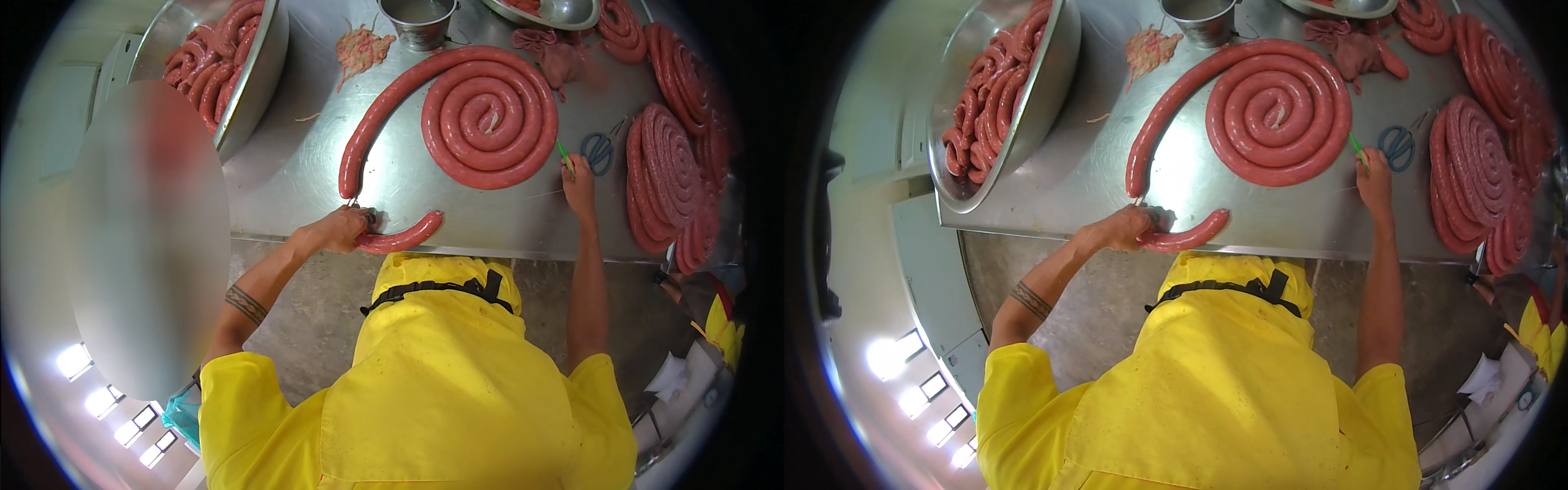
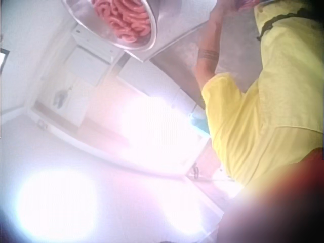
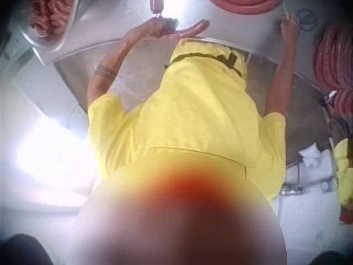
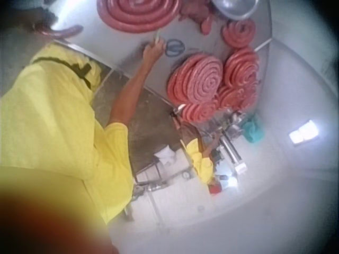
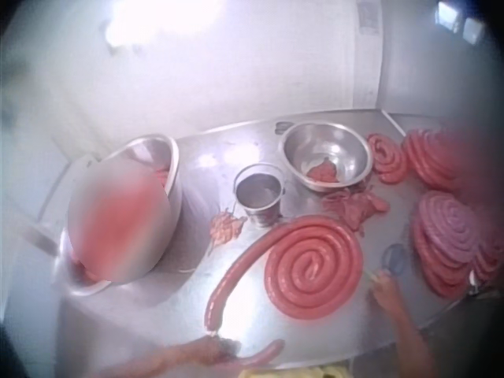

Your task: The person coils long links of raw sausage into spiral shapes on a stainless steel table. They use a green-handled tool to prick the sausage casing and scissors to cut the links into segments. The finished spirals are stacked on the table.

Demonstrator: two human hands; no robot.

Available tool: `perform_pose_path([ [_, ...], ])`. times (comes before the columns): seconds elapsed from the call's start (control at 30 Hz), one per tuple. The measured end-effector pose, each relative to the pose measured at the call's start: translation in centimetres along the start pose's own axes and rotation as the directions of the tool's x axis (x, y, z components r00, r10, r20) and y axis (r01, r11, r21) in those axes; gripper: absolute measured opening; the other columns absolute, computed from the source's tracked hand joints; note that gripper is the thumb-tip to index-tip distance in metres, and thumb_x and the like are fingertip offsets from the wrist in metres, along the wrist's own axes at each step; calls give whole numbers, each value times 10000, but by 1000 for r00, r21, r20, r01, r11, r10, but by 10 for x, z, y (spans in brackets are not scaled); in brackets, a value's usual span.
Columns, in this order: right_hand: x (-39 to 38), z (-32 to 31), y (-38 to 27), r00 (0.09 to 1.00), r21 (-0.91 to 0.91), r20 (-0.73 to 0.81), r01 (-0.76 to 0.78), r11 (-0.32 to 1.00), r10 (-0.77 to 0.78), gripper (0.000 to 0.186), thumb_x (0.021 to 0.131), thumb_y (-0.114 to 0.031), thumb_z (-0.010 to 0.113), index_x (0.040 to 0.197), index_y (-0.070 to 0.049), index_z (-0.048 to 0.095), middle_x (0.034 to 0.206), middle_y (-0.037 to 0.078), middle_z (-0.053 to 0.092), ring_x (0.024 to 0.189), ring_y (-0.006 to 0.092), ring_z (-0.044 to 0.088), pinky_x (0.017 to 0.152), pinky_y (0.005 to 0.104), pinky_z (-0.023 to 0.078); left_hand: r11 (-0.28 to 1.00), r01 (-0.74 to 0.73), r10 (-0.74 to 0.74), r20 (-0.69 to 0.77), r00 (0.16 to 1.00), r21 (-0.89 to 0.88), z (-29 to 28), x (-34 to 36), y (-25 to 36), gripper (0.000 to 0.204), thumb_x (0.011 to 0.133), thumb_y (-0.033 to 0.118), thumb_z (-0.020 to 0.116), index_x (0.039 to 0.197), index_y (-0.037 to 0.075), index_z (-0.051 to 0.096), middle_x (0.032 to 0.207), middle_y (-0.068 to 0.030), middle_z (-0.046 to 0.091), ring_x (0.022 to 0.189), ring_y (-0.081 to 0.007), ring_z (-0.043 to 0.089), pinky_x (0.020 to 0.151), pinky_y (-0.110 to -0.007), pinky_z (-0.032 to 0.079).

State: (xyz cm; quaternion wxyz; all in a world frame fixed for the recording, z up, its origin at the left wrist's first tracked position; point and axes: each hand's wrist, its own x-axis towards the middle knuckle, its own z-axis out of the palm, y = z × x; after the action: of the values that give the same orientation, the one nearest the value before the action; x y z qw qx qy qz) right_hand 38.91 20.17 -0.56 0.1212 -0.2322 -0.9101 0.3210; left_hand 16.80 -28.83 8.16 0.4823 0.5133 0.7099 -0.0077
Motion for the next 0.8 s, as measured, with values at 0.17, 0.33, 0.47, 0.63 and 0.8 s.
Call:
perform_pose_path([
  [0.17,0,2,-2,998,-62,1,-63,996,63,161,879,13,601,1036,-25,604,982,194,607,967,404,599,844,456,468,986,-51,45,-38,998,-161,3,-1,-8,152,796,-12,701,945,-1,670,1091,-139,636,1057,-314,626,912,-422,516],
  [0.33,0,6,-2,995,-93,-20,-98,991,97,163,877,12,595,1034,-29,606,973,199,600,945,413,592,829,458,466,952,-100,70,-112,991,-290,-14,-18,-34,177,821,-24,690,995,0,672,1062,-117,659,1009,-265,653,902,-380,525],
  [0.47,-2,10,6,992,-73,-49,-117,990,113,166,865,7,582,1024,-31,612,979,206,597,948,414,587,829,473,462,388,-236,-63,-281,958,-891,-48,-32,-48,138,928,17,643,1062,-3,674,1018,-97,706,977,-188,649,905,-323,507],
  [0.63,-6,17,20,998,-218,-57,-29,975,17,167,835,15,546,982,-30,612,982,207,590,967,418,566,839,494,456,-18,-732,-158,-720,675,-682,-166,0,0,140,951,31,642,1091,29,627,1109,-126,676,1063,-217,616,993,-384,462],
  [0.8,-6,22,13,995,-188,-93,6,982,-24,162,792,27,561,946,-18,588,962,196,571,983,411,548,841,495,446,-19,-999,120,-992,-36,34,-356,43,116,194,904,8,674,1087,-11,610,1020,-155,652,891,-186,586,851,-321,456],
])
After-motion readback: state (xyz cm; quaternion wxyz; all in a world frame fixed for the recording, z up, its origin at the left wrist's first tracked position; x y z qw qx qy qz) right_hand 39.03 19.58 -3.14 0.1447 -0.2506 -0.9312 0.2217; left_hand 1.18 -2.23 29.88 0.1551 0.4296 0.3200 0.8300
